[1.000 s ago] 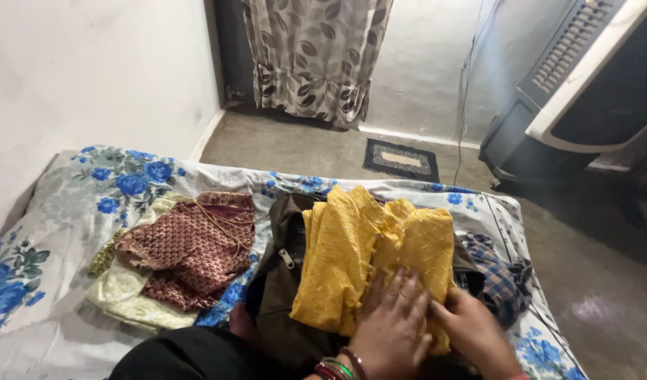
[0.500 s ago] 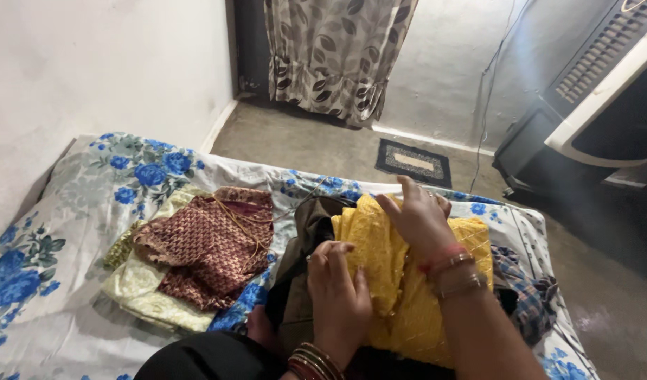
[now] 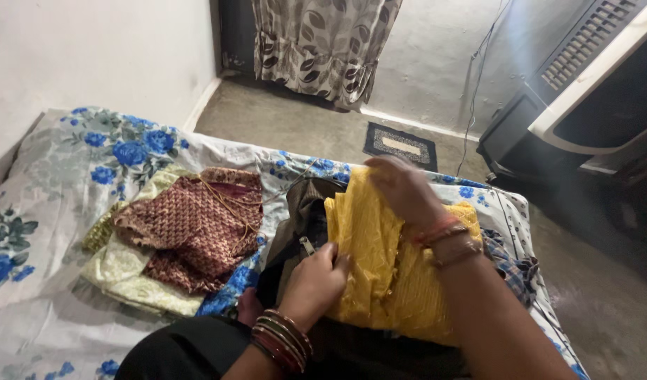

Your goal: The person sits on a bed and buttons a yellow shirt, then folds it and places it into a duffel bag on the bed. They then button a maroon garment and place it into the same bag with other clothes.

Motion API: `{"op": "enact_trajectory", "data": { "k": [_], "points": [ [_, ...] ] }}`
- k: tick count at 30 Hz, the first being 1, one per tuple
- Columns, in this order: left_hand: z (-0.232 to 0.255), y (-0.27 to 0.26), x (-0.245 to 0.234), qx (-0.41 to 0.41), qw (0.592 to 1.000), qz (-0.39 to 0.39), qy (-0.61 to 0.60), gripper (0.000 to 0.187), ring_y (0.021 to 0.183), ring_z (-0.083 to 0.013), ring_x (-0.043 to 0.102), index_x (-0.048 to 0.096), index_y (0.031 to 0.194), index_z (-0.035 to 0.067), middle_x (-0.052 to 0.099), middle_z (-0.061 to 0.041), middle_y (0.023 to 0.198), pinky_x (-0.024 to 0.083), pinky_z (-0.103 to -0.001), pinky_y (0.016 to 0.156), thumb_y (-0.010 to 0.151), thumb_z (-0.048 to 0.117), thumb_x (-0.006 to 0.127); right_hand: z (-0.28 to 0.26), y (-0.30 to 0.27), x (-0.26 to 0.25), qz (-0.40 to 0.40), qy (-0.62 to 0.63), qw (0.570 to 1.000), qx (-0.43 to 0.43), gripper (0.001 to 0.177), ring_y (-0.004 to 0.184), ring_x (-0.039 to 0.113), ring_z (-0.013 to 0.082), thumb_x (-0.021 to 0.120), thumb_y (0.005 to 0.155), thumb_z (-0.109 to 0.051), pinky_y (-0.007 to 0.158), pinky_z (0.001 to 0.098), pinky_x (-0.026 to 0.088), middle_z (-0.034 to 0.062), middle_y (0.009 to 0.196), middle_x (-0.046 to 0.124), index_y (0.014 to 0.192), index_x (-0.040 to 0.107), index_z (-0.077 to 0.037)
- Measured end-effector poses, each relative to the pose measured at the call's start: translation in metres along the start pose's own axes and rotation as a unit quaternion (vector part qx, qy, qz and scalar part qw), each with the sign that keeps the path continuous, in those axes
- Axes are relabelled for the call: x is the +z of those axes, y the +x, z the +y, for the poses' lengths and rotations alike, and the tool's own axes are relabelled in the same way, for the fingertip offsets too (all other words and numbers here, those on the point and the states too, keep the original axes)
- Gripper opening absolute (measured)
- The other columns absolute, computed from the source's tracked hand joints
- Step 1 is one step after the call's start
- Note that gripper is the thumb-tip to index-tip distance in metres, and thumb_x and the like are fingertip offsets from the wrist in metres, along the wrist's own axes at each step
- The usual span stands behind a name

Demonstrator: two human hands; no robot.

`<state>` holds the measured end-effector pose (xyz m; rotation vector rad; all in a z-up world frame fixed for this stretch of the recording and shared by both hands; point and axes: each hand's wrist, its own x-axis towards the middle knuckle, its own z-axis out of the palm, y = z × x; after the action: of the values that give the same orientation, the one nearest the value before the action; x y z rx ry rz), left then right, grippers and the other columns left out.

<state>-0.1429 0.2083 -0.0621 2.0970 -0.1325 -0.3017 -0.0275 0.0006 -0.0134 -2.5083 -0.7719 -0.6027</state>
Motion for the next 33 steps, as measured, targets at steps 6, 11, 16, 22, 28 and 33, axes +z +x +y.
{"op": "enact_trajectory", "data": {
  "k": [6, 11, 16, 22, 28, 33],
  "points": [
    [-0.010, 0.009, 0.013, 0.103, 0.985, 0.049, -0.128, 0.051, 0.106, -0.0418, 0.069, 0.054, 0.127, 0.000, 0.070, -0.027, 0.111, 0.054, -0.049, 0.090, 0.099, 0.043, 0.053, -0.064, -0.079, -0.042, 0.097, -0.059, 0.989, 0.096, 0.015, 0.090, 0.071, 0.0238, 0.067, 0.098, -0.017, 0.081, 0.0364, 0.057, 0.0121, 0.100, 0.073, 0.104, 0.072, -0.004],
    [-0.013, 0.011, 0.015, 0.014, 0.999, 0.013, 0.034, 0.047, 0.106, -0.0465, 0.067, 0.055, 0.126, 0.002, 0.070, -0.029, 0.109, 0.051, -0.054, 0.094, 0.096, 0.039, 0.051, -0.126, -0.149, -0.013, 0.087, -0.106, 0.988, 0.065, 0.020, 0.111, 0.064, 0.0286, 0.070, 0.090, -0.022, 0.094, 0.0398, 0.048, 0.0096, 0.113, 0.070, 0.106, 0.072, -0.011],
    [-0.011, 0.004, 0.011, 0.029, 0.998, 0.027, 0.047, 0.041, 0.101, -0.0435, 0.068, 0.064, 0.116, 0.004, 0.072, -0.025, 0.106, 0.051, -0.051, 0.092, 0.089, 0.034, 0.056, -0.144, -0.163, -0.017, 0.060, -0.171, 0.982, 0.047, 0.060, 0.133, 0.048, 0.0325, 0.075, 0.079, -0.043, 0.112, 0.0464, 0.026, 0.0122, 0.135, 0.058, 0.131, 0.060, -0.019],
    [-0.021, 0.019, 0.019, 0.053, 0.972, 0.037, -0.224, 0.033, 0.080, -0.0185, 0.075, 0.069, 0.108, 0.003, 0.078, -0.013, 0.092, 0.057, -0.034, 0.074, 0.093, 0.031, 0.059, -0.146, -0.161, 0.006, 0.047, -0.284, 0.958, 0.017, 0.095, 0.144, 0.036, 0.0414, 0.076, 0.069, -0.041, 0.119, 0.0547, 0.005, 0.0206, 0.152, 0.047, 0.154, 0.039, -0.020],
    [-0.037, 0.038, 0.046, 0.158, 0.851, 0.060, -0.498, 0.022, 0.081, -0.0073, 0.061, 0.070, 0.100, 0.002, 0.070, 0.000, 0.089, 0.050, -0.025, 0.076, 0.102, 0.019, 0.057, -0.113, -0.143, 0.000, -0.009, -0.212, 0.962, 0.174, 0.059, 0.120, 0.064, 0.0305, 0.068, 0.081, -0.024, 0.115, 0.0512, 0.028, 0.0133, 0.130, 0.066, 0.138, 0.055, -0.013],
    [-0.025, 0.018, 0.069, 0.020, 0.796, 0.071, -0.601, 0.033, 0.076, -0.0199, 0.055, 0.059, 0.096, 0.005, 0.059, -0.005, 0.081, 0.045, -0.036, 0.072, 0.103, 0.037, 0.053, -0.073, -0.116, -0.059, 0.030, 0.365, 0.858, 0.361, 0.035, 0.090, 0.072, 0.0221, 0.054, 0.094, -0.022, 0.074, 0.0314, 0.061, 0.0160, 0.110, 0.076, 0.117, 0.074, -0.004]
  ]
}}
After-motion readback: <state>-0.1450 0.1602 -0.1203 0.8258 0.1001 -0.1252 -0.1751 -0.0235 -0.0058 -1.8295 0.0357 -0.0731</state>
